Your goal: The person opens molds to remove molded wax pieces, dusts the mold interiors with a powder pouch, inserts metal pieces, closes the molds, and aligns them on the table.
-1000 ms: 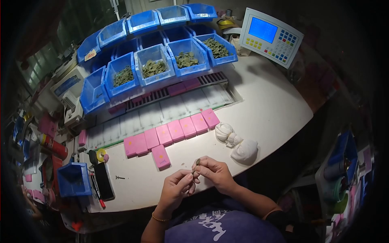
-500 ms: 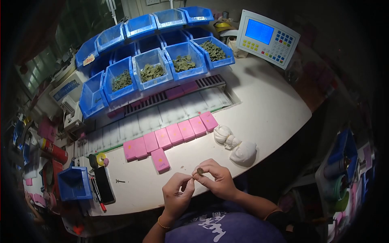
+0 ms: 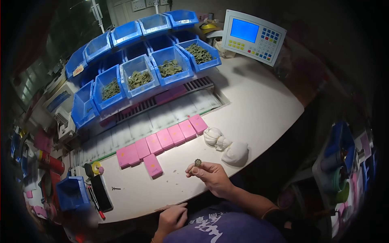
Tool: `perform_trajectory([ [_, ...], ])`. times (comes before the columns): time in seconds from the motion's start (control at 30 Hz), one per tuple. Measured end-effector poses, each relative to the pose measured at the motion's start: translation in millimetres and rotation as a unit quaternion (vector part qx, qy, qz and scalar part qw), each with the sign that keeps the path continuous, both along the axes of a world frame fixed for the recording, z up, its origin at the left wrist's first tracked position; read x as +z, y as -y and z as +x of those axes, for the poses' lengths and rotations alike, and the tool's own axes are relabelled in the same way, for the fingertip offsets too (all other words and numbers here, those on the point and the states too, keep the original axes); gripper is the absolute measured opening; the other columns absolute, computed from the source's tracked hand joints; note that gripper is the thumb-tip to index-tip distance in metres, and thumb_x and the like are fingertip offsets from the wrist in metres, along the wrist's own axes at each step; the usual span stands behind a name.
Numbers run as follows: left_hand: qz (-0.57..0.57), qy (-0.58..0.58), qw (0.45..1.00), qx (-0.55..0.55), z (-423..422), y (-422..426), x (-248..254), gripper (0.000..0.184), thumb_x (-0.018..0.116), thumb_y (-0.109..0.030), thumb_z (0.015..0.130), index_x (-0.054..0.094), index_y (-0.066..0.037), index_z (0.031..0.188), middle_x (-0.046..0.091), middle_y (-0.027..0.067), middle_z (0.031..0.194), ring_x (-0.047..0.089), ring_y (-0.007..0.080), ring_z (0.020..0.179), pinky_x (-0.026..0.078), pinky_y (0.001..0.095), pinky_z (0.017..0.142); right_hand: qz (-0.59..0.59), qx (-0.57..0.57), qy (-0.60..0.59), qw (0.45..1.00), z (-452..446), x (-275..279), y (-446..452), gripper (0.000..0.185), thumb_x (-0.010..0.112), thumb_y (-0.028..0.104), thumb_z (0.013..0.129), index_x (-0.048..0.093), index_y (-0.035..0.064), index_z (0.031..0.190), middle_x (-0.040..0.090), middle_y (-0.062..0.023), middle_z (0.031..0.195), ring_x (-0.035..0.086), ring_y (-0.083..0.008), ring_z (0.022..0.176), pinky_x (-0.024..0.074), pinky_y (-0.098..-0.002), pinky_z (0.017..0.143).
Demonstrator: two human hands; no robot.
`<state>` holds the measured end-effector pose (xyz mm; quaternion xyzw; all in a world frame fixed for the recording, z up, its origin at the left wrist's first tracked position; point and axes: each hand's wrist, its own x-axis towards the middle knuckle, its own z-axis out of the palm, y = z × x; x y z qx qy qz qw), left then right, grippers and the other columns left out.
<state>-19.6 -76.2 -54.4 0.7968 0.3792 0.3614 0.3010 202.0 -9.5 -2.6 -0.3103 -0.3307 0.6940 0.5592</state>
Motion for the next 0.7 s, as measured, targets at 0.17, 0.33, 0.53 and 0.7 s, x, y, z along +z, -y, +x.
perform_trajectory([
  [0.17,0.096,-0.093,0.991,0.033,0,19,-8,0.019,0.073,-0.004,0.073,0.066,-0.002,0.091,0.07,0.0142,0.1,0.067,0.029,0.085,0.051,0.0367,0.075,0.009,0.012,0.0,1.0,-5,-3,1,0.019,0.06,0.01,0.097,0.066,-0.0044,0.107,0.066,-0.0104,0.105,0.061,-0.0169,0.099,0.048,-0.0334,0.094],
  [0.33,0.08,-0.146,0.983,0.075,7,24,-13,0.017,0.07,-0.004,0.075,0.063,-0.002,0.09,0.063,0.0108,0.086,0.06,0.0283,0.08,0.045,0.0391,0.071,-0.003,0.024,-0.007,1.0,-4,3,4,0.019,0.061,0.011,0.096,0.066,-0.0038,0.107,0.066,-0.01,0.104,0.061,-0.0167,0.097,0.0483,-0.0323,0.093],
  [0.53,0.063,-0.155,0.984,0.062,12,22,-10,0.015,0.068,-0.001,0.075,0.06,-0.002,0.087,0.059,0.0102,0.081,0.056,0.0292,0.078,0.044,0.0395,0.07,-0.056,0.026,-0.048,0.997,-3,9,8,0.02,0.062,0.014,0.096,0.067,-0.0029,0.106,0.068,-0.0097,0.102,0.062,-0.0165,0.093,0.0487,-0.0304,0.09],
  [0.7,0.051,-0.135,0.987,0.069,13,22,-6,0.013,0.068,-0.001,0.075,0.062,-0.002,0.087,0.06,0.0106,0.081,0.056,0.0297,0.078,0.045,0.0392,0.07,-0.055,0.023,-0.058,0.997,-3,11,11,0.02,0.063,0.013,0.095,0.068,-0.003,0.105,0.068,-0.0096,0.1,0.062,-0.0165,0.092,0.0486,-0.0301,0.09],
])
